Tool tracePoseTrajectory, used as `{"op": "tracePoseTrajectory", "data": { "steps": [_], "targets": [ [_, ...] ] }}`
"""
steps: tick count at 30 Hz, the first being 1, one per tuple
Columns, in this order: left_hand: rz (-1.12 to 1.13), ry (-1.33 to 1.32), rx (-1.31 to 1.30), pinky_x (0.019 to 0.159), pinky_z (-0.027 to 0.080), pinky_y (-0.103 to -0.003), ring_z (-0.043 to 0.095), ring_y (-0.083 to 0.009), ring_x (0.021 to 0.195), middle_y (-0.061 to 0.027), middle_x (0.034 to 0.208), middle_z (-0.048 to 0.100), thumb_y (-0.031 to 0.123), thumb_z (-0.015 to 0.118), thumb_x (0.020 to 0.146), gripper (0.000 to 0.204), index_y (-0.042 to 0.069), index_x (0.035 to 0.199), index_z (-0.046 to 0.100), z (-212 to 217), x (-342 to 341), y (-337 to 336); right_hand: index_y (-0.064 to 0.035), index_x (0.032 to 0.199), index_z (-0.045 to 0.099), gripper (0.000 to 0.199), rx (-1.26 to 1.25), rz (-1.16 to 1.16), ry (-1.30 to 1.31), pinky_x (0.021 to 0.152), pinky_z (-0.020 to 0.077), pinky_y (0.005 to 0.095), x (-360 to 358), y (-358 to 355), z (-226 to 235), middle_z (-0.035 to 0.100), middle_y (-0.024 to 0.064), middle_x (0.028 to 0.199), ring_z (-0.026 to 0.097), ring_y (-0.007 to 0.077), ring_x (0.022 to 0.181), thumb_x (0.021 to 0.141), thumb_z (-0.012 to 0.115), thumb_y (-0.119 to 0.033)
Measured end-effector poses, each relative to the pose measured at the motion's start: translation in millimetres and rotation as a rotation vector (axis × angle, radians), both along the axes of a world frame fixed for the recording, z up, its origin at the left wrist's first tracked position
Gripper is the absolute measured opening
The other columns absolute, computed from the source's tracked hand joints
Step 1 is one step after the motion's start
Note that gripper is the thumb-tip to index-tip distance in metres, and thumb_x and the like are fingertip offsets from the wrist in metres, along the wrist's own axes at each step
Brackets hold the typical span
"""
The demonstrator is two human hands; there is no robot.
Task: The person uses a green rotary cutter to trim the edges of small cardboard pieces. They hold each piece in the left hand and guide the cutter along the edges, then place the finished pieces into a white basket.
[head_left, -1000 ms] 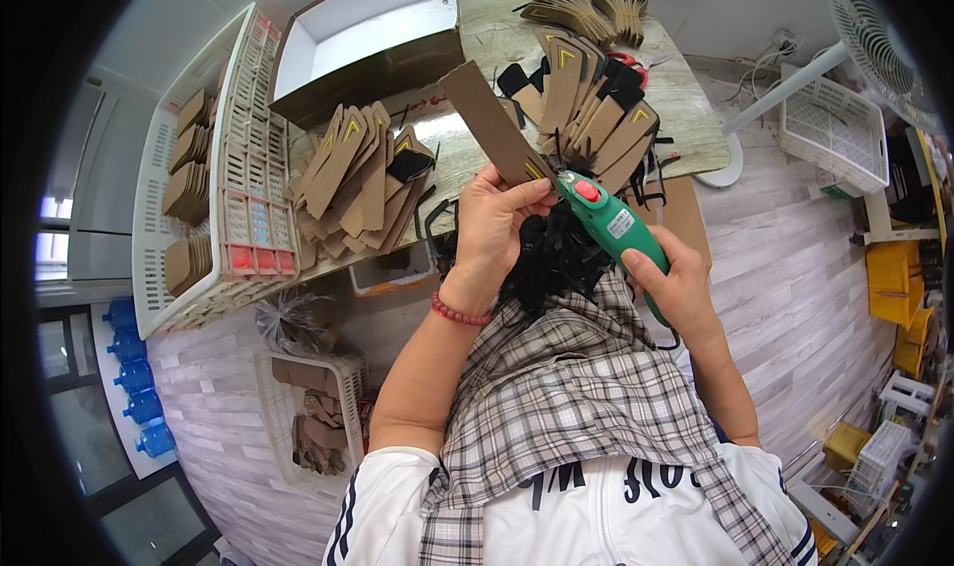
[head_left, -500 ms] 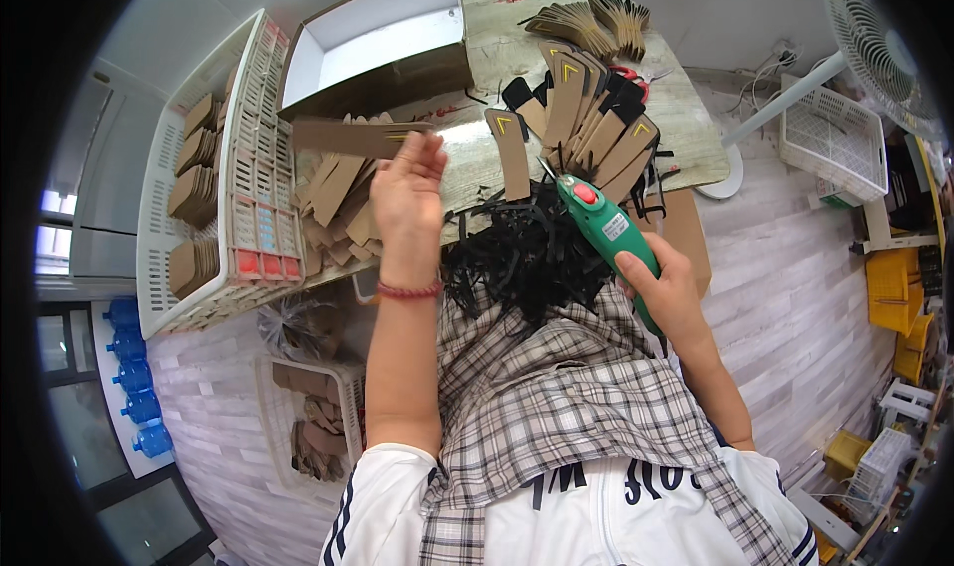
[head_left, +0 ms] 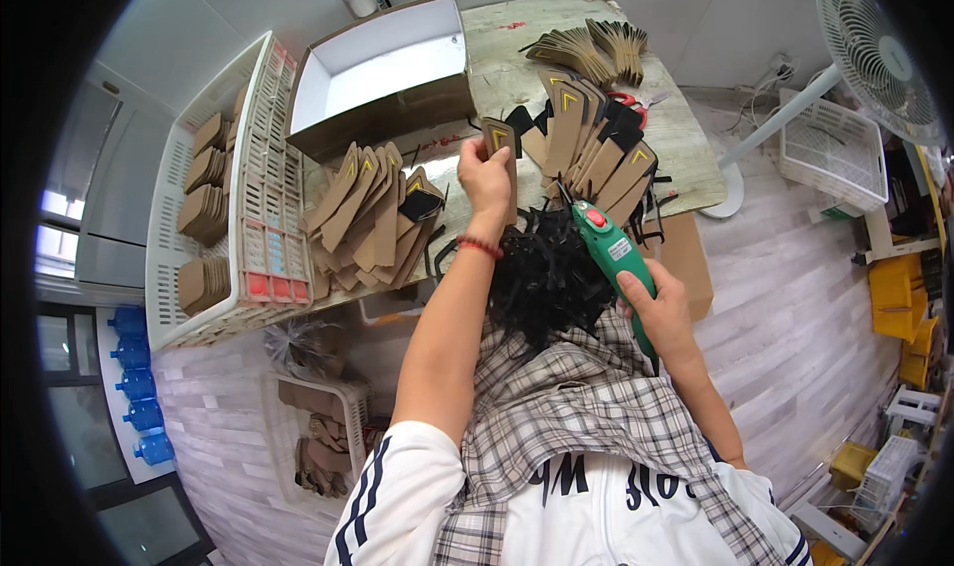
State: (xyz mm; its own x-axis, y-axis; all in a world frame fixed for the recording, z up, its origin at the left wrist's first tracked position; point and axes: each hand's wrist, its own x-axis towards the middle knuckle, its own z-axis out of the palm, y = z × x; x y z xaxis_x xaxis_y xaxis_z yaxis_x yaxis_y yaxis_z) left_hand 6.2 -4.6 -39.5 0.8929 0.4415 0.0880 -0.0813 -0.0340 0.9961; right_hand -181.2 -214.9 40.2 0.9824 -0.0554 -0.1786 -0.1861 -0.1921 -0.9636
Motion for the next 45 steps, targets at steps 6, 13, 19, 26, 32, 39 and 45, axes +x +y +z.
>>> {"op": "tracePoseTrajectory", "data": {
  "steps": [6,13,19,26,32,39,45],
  "targets": [
    [-0.069,-0.244,-0.630,0.067,0.048,-0.022,0.060,-0.0094,0.075,-0.0023,0.088,0.065,0.008,0.060,0.091,0.006,0.003,0.094,0.059,49,-44,3,0.0012,0.101,0.062,0.030,-0.036,-0.013,-0.094,0.051,0.0419,0.0229,8,18,-4,0.058,0.0001,0.066,0.052,0.0062,0.057,0.086,0.067,-0.025],
    [-0.090,-0.162,-0.693,0.059,0.044,-0.020,0.057,-0.0064,0.064,-0.0006,0.080,0.065,0.008,0.067,0.086,0.008,0.006,0.089,0.060,70,-72,-20,0.0010,0.102,0.062,0.033,0.004,-0.013,-0.122,0.051,0.0424,0.0238,4,20,3,0.058,0.0011,0.067,0.052,0.0067,0.057,0.086,0.068,-0.028],
    [-0.153,-0.082,-0.703,0.057,0.042,-0.020,0.057,-0.0059,0.063,-0.0017,0.080,0.067,0.007,0.066,0.086,0.005,0.005,0.087,0.061,69,-81,-34,0.0009,0.101,0.062,0.036,0.009,-0.009,-0.127,0.052,0.0437,0.0238,4,12,1,0.058,0.0012,0.067,0.052,0.0070,0.056,0.086,0.067,-0.032],
    [-0.209,-0.023,-0.712,0.059,0.043,-0.021,0.058,-0.0071,0.064,-0.0023,0.081,0.067,0.006,0.066,0.086,0.005,0.004,0.088,0.062,66,-88,-36,0.0013,0.098,0.061,0.037,0.027,-0.026,-0.136,0.052,0.0446,0.0230,3,12,4,0.058,0.0014,0.067,0.052,0.0070,0.056,0.087,0.067,-0.033],
    [-0.273,0.025,-0.674,0.059,0.043,-0.021,0.057,-0.0067,0.064,-0.0022,0.080,0.067,0.006,0.065,0.086,0.004,0.003,0.088,0.063,62,-95,-36,0.0010,0.097,0.061,0.035,0.050,-0.030,-0.150,0.050,0.0438,0.0227,5,11,7,0.057,0.0014,0.066,0.052,0.0067,0.055,0.087,0.067,-0.032],
    [-0.330,-0.015,-0.561,0.067,0.048,-0.021,0.059,-0.0072,0.071,-0.0030,0.083,0.067,0.005,0.063,0.087,0.009,-0.002,0.092,0.065,64,-99,-25,0.0010,0.097,0.062,0.032,0.052,-0.008,-0.142,0.051,0.0434,0.0223,5,6,7,0.057,0.0012,0.066,0.052,0.0065,0.055,0.087,0.067,-0.029],
    [-0.361,-0.062,-0.369,0.067,0.046,-0.020,0.056,-0.0052,0.072,-0.0015,0.084,0.066,0.007,0.058,0.091,0.015,-0.004,0.096,0.066,71,-88,-11,0.0014,0.099,0.062,0.031,0.053,0.019,-0.147,0.051,0.0437,0.0223,3,5,6,0.058,0.0009,0.067,0.052,0.0064,0.056,0.087,0.067,-0.027]
  ]
}}
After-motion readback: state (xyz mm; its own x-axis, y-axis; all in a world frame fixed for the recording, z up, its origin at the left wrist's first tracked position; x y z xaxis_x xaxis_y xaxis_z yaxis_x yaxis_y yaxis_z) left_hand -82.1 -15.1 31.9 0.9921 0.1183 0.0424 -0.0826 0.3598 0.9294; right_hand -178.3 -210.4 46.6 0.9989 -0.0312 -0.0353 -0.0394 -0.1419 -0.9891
